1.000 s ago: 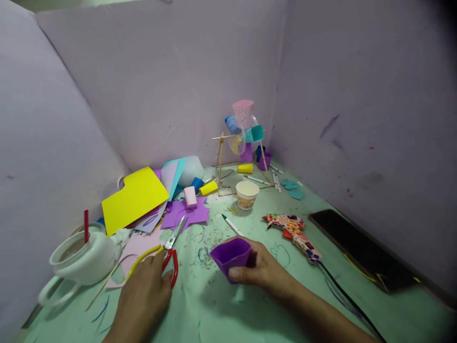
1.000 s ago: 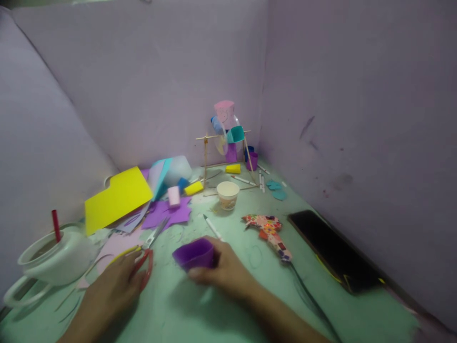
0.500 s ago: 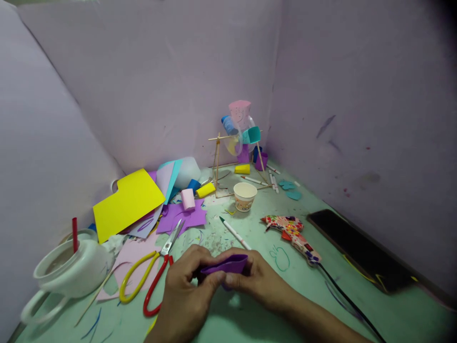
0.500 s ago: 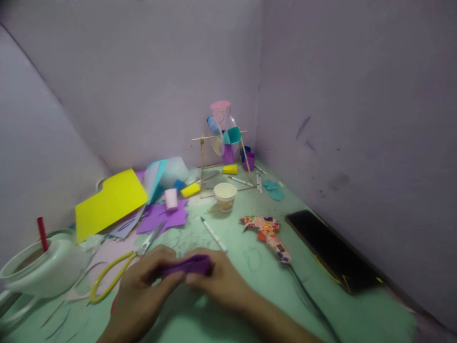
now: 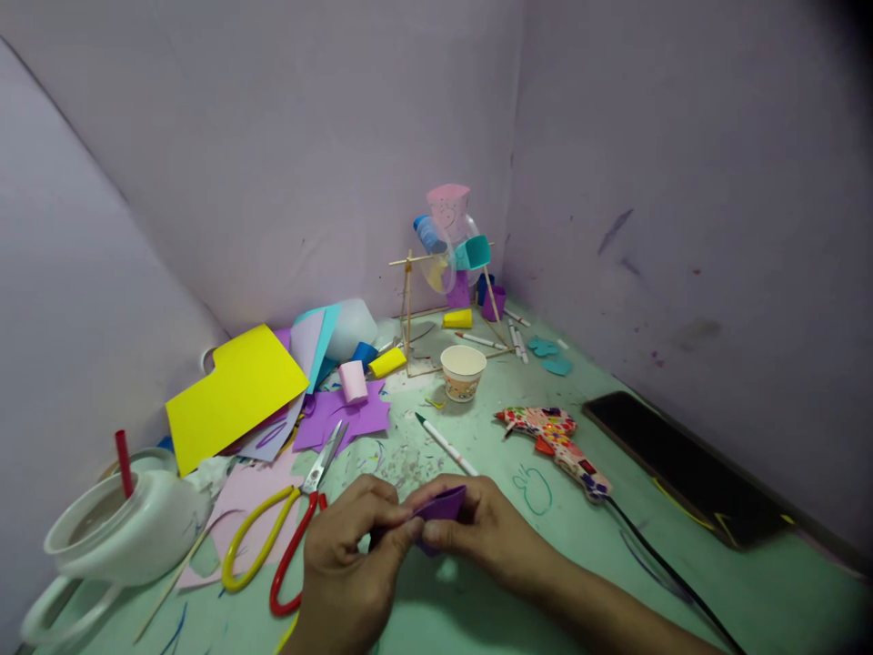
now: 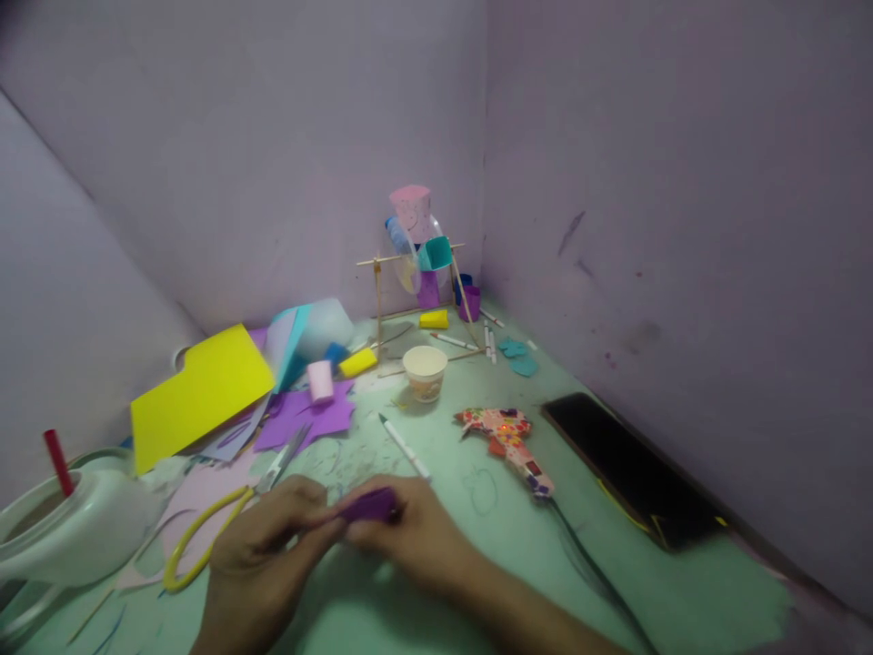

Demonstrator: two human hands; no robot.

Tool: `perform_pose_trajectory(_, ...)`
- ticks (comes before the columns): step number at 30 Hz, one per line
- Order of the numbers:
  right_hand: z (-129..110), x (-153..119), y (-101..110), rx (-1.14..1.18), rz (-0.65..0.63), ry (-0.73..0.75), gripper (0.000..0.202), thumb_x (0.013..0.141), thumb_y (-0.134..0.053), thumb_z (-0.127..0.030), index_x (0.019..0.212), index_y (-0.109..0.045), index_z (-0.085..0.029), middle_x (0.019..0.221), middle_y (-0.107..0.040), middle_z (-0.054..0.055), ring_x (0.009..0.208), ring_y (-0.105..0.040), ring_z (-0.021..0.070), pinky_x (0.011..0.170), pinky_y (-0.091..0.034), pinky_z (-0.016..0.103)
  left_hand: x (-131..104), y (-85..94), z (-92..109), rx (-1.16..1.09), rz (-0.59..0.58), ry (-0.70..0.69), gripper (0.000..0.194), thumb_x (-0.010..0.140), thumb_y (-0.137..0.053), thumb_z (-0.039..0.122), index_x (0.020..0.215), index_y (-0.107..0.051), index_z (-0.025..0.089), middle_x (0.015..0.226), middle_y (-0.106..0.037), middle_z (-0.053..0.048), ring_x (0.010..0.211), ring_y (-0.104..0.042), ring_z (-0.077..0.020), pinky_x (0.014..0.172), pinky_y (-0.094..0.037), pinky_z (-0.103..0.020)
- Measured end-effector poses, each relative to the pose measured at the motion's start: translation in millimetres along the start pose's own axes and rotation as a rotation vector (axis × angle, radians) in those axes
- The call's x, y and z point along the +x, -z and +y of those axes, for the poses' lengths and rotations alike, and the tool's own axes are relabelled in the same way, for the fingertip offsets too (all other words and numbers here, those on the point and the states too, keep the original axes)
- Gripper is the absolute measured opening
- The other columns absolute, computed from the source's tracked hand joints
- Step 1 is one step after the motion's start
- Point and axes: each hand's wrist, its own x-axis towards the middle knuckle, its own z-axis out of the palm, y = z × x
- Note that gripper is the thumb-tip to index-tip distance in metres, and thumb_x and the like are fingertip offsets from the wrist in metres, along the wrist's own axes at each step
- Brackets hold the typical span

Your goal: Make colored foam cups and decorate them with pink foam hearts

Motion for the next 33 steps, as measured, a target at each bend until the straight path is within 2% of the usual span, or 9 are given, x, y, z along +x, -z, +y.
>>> perform_pose_trajectory(3,4,2,4,0.026,0.029,-0.016,0.028,0.064,-0.078,-0.033,0.082,-0.073,-0.014,0.063,-0.062,0.000,0.055,-0.050,0.0098,0.055,-0.038,0.023,5,3.9,0,0.089,-0.100,-0.021,0.011,0.071,-0.066,0.019,0.060,-0.066,0.023,0.061,-0.062,0.000,0.057,-0.058,-0.0153,0.052,-0.044,-0.024)
perform_pose_trajectory(5,7,3,7,0.061,0.084,-0.036,0.035,0.059,-0.081,-0.039,0.079,-0.071,-0.012,0.059,-0.060,0.000,0.051,-0.049,0.0094,0.053,-0.038,0.023,8,15.8,-5,0.207,-0.145,0.039,0.009,0.075,-0.062,0.029,0.078,-0.068,0.023,0.071,-0.067,-0.001,0.062,-0.061,-0.0165,0.055,-0.047,-0.026)
perform_pose_trajectory(7,8,4,10,0.123,0.146,-0.075,0.039,0.055,-0.083,-0.042,0.074,-0.069,-0.011,0.056,-0.059,0.000,0.048,-0.049,0.0090,0.050,-0.037,0.023,10,35.5,-16,0.393,-0.114,0.132,0.031,0.077,-0.058,0.041,0.101,-0.064,0.022,0.082,-0.069,-0.003,0.066,-0.063,-0.0184,0.060,-0.050,-0.029)
perform_pose_trajectory(9,8,5,11,0.189,0.190,-0.119,0.040,0.052,-0.084,-0.042,0.070,-0.068,-0.010,0.053,-0.058,0.000,0.046,-0.047,0.0085,0.047,-0.035,0.022,9,57.9,-32,0.644,-0.143,0.212,0.042,0.079,-0.052,0.047,0.109,-0.060,0.018,0.091,-0.068,-0.007,0.075,-0.064,-0.0225,0.068,-0.051,-0.034)
perform_pose_trajectory(13,8,5,9,0.244,0.208,-0.169,0.039,0.048,-0.086,-0.040,0.066,-0.067,-0.011,0.051,-0.057,-0.001,0.044,-0.045,0.0082,0.044,-0.031,0.021,1,83.7,-61,1.074,-0.458,0.345,0.045,0.080,-0.046,0.027,0.120,-0.054,0.007,0.110,-0.063,-0.019,0.102,-0.058,-0.0310,0.087,-0.045,-0.042)
perform_pose_trajectory(15,8,5,8,0.246,0.209,-0.164,0.037,0.049,-0.086,-0.039,0.066,-0.067,-0.011,0.053,-0.057,0.000,0.045,-0.046,0.0083,0.044,-0.032,0.021,-3,82.9,-66,1.149,-0.503,0.371,0.048,0.079,-0.040,0.015,0.125,-0.050,0.005,0.118,-0.059,-0.020,0.113,-0.053,-0.0306,0.092,-0.042,-0.040)
perform_pose_trajectory(20,9,6,9,0.256,0.234,-0.174,0.038,0.046,-0.086,-0.037,0.066,-0.069,-0.010,0.054,-0.059,0.002,0.047,-0.048,0.0089,0.046,-0.032,0.022,-2,73.5,-59,1.293,-0.427,0.448,0.056,0.073,-0.040,0.010,0.129,-0.046,0.010,0.112,-0.058,-0.019,0.105,-0.055,-0.0352,0.084,-0.044,-0.044)
perform_pose_trajectory(28,9,8,8,0.245,0.271,-0.204,0.048,0.044,-0.085,-0.039,0.077,-0.073,-0.008,0.059,-0.063,0.004,0.049,-0.051,0.0106,0.048,-0.036,0.023,9,84.0,-67,1.249,-0.422,0.492,0.048,0.066,-0.043,0.010,0.113,-0.054,0.014,0.097,-0.066,-0.017,0.093,-0.062,-0.0348,0.077,-0.045,-0.042)
perform_pose_trajectory(33,8,8,8,0.266,0.273,-0.220,0.048,0.043,-0.086,-0.040,0.077,-0.072,-0.009,0.059,-0.064,0.004,0.049,-0.052,0.0106,0.047,-0.038,0.023,10,96.3,-66,1.091,-0.321,0.597,0.067,0.066,-0.049,0.018,0.132,-0.038,0.012,0.119,-0.060,-0.019,0.107,-0.059,-0.0333,0.084,-0.046,-0.040)
